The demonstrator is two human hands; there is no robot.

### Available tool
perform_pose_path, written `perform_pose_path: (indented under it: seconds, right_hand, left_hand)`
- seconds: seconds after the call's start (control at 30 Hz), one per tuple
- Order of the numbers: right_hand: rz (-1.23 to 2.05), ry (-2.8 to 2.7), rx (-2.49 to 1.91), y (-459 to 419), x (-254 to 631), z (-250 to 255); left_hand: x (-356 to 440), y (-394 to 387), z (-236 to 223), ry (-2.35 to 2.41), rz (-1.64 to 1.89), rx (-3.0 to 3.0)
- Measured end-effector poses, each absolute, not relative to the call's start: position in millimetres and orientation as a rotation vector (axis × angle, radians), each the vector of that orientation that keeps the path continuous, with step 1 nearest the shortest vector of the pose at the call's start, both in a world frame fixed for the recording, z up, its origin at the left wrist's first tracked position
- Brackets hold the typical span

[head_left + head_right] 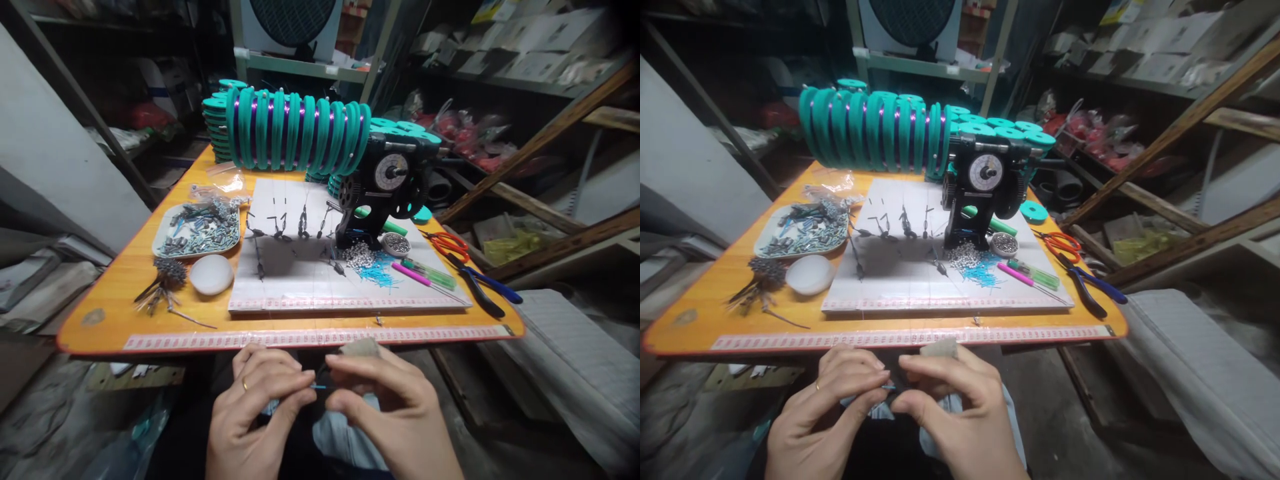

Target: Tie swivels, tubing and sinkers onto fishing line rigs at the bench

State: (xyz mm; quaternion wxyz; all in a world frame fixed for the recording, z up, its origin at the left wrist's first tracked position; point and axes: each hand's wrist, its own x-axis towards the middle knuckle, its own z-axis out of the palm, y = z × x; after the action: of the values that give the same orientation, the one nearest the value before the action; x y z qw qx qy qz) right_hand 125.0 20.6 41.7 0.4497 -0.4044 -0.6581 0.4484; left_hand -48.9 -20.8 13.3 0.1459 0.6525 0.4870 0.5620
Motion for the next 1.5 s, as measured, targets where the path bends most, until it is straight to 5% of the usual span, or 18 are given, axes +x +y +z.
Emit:
perform_pose_path:
  seconds: [0.47,0.9,1.23,1.5]
  right_hand:
    - [0.820,-1.907,-1.009,54.5,105.6,43.7]
    - [-0.166,-2.105,-1.300,74.3,158.4,39.7]
    - [-0.046,-2.278,-1.128,53.8,97.6,34.6]
    - [-0.208,-2.206,-1.258,57.9,138.7,26.1]
  left_hand:
    - [-75.7,-8.6,27.7,1.585,1.558,2.068]
    - [-92.3,47.1,49.2,1.599,1.018,2.678]
    - [-93.6,47.9,54.2,1.603,0.919,2.659]
    - [-94.5,49.6,51.6,1.564,0.909,2.749]
